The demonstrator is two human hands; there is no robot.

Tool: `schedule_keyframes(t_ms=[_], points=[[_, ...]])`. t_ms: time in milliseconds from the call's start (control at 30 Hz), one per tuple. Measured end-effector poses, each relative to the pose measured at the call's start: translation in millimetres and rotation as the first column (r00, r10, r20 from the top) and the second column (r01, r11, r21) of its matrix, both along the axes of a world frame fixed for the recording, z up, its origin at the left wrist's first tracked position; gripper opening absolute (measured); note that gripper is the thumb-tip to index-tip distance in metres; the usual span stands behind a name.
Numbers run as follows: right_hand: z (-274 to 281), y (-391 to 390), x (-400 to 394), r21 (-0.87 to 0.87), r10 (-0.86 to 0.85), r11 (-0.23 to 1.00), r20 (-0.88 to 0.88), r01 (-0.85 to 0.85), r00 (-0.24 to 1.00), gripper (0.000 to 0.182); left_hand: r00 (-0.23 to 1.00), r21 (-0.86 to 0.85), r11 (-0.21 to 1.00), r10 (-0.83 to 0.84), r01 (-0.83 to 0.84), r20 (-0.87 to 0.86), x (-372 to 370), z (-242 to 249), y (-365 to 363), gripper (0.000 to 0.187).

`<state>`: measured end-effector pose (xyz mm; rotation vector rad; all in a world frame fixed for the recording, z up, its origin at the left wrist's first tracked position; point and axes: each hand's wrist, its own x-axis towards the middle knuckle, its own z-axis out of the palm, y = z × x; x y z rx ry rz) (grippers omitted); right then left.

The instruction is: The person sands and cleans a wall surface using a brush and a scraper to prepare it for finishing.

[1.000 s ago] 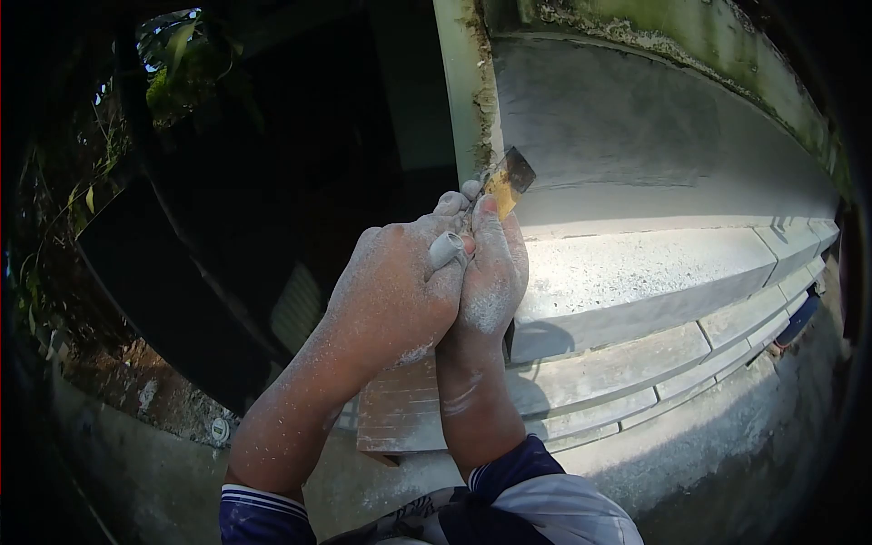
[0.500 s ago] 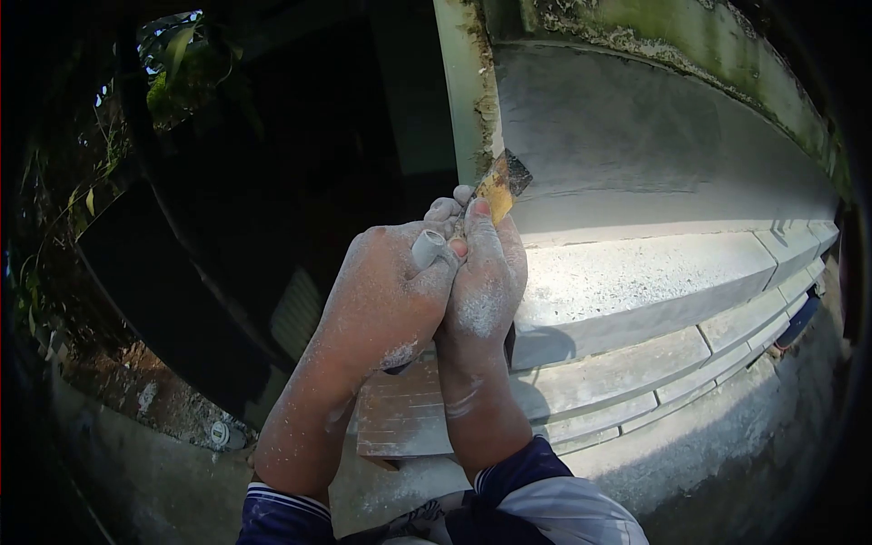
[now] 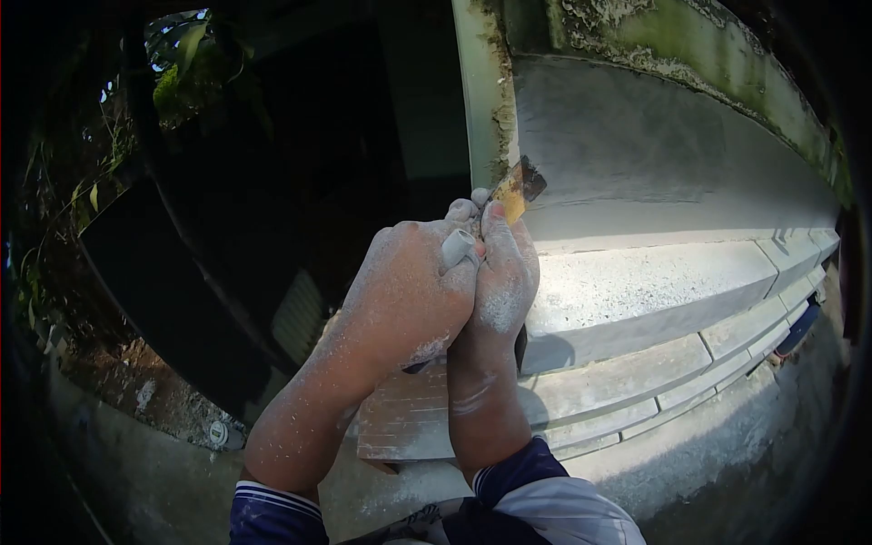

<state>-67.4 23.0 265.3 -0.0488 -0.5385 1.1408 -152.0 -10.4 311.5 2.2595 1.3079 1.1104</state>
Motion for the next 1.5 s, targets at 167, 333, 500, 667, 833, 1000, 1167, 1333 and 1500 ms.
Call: schedule_keyframes(t_ms=[167,333,500,667,833,1000,1167,1333,1500], points=[[-8,-7,-4,0.032,-0.012,0.999,0.015,0.011,1.000,0.025,0.999,0.118,0.992,-0.033,0.033,0.003,-8,-12,0,0.029],[7,-4,-6,-0.014,-0.043,0.999,-0.009,0.043,0.999,0.025,1.000,-0.016,1.000,-0.008,0.007,-0.030,-2,10,-1,0.028],[4,0,-2,0.018,-0.051,0.999,-0.002,0.051,0.999,0.025,0.994,0.220,0.970,-0.110,0.103,0.020,-2,-8,12,0.030],[20,-12,5,0.007,-0.085,0.996,0.018,0.085,0.996,0.026,0.998,0.019,0.998,-0.064,0.065,-0.023,5,21,-3,0.030],[-3,1,3,0.095,-0.013,0.995,0.014,0.012,1.000,0.026,0.999,0.070,0.996,-0.048,0.046,0.013,2,1,1,0.030],[16,-15,3,-0.074,-0.064,0.995,0.012,0.065,0.998,0.027,0.998,0.012,0.998,-0.054,0.054,0.021,6,10,-4,0.031],[9,-3,7,0.003,-0.077,0.997,0.088,0.077,0.993,0.027,0.994,0.068,0.994,-0.086,0.082,0.062,6,4,10,0.032],[8,-14,4,-0.046,-0.071,0.996,0.086,0.075,0.994,0.027,0.998,0.040,0.997,-0.059,0.059,-0.006,2,6,-6,0.031],[6,-8,2,-0.040,-0.068,0.997,0.094,0.072,0.993,0.027,1.000,-0.061,0.998,-0.028,0.029,0.012,-1,4,2,0.032]])
